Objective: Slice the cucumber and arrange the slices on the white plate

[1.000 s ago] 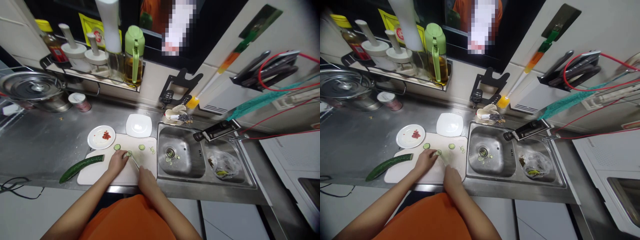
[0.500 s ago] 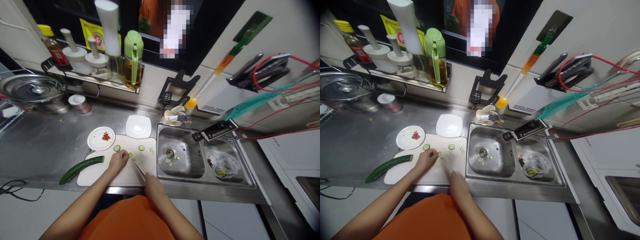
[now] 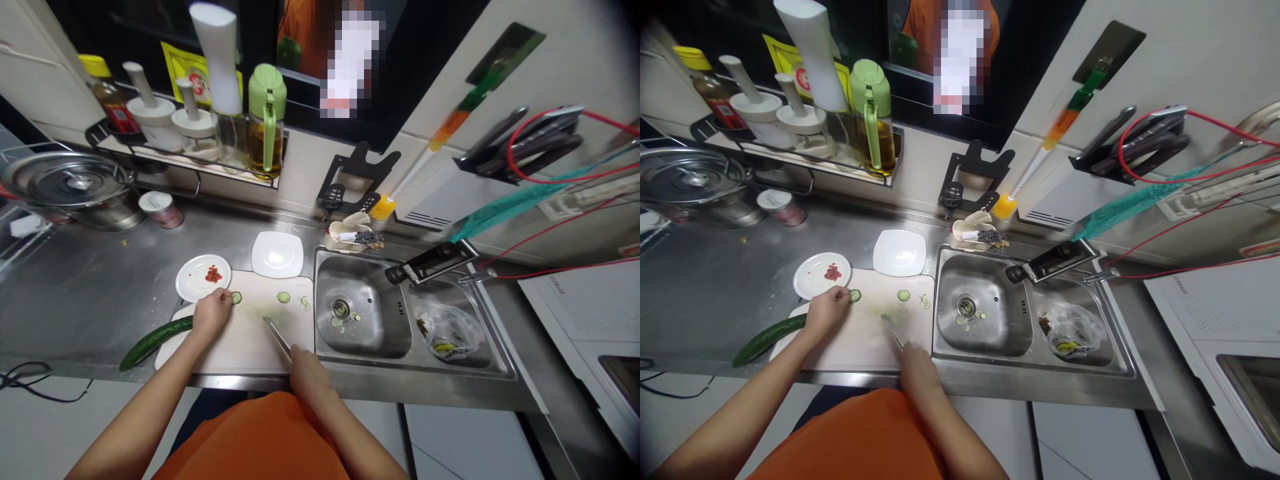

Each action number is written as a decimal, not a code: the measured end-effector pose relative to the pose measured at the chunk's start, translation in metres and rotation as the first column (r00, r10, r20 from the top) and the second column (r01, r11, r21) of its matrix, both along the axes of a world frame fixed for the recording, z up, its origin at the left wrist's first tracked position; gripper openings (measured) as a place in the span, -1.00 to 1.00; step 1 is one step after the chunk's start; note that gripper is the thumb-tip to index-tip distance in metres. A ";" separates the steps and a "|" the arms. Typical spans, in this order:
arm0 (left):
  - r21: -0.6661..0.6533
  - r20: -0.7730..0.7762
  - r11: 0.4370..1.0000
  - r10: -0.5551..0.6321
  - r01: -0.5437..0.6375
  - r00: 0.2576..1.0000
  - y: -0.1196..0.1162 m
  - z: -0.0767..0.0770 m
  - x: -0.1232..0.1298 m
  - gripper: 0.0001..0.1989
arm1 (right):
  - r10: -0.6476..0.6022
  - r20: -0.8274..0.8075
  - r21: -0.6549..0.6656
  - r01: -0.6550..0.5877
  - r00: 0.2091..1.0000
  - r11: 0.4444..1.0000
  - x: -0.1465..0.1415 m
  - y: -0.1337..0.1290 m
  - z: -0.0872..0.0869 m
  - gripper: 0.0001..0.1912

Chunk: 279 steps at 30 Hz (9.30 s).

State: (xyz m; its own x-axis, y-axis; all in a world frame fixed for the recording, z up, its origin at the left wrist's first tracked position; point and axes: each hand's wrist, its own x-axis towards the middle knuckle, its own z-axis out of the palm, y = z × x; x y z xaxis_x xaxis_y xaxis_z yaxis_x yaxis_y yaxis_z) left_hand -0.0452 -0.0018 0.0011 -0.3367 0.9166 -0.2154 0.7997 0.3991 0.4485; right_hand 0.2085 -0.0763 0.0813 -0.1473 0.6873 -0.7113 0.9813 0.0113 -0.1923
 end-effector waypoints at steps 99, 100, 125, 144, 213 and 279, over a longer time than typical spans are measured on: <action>-0.077 0.215 0.992 -0.080 0.099 0.973 -0.020 -0.009 0.048 -0.81 | 0.097 -0.026 0.060 -0.095 0.995 0.994 -0.024 0.003 -0.008 -0.55; -0.076 0.214 0.992 -0.081 0.100 0.973 -0.020 -0.009 0.048 -0.81 | 0.094 -0.030 0.064 -0.092 0.995 0.994 -0.025 0.003 -0.007 -0.55; -0.066 0.203 0.997 -0.023 0.037 0.979 -0.012 0.003 0.031 -0.82 | 0.037 0.014 -0.006 -0.037 0.999 0.999 -0.002 -0.006 0.002 -0.62; 0.004 -0.018 0.970 -0.244 0.244 0.970 0.023 0.013 0.031 -0.69 | 0.054 0.014 -0.004 -0.054 0.998 0.999 -0.003 -0.002 0.005 -0.61; 0.115 0.170 0.985 -0.148 0.130 0.974 -0.033 -0.024 0.050 -0.72 | 0.126 -0.019 0.044 -0.125 0.992 0.991 -0.028 0.020 -0.007 -0.64; 0.245 -0.033 0.892 -0.383 0.379 0.923 -0.014 0.007 -0.033 -0.59 | -0.361 0.137 0.568 0.225 0.922 0.791 -0.029 -0.011 -0.086 -0.39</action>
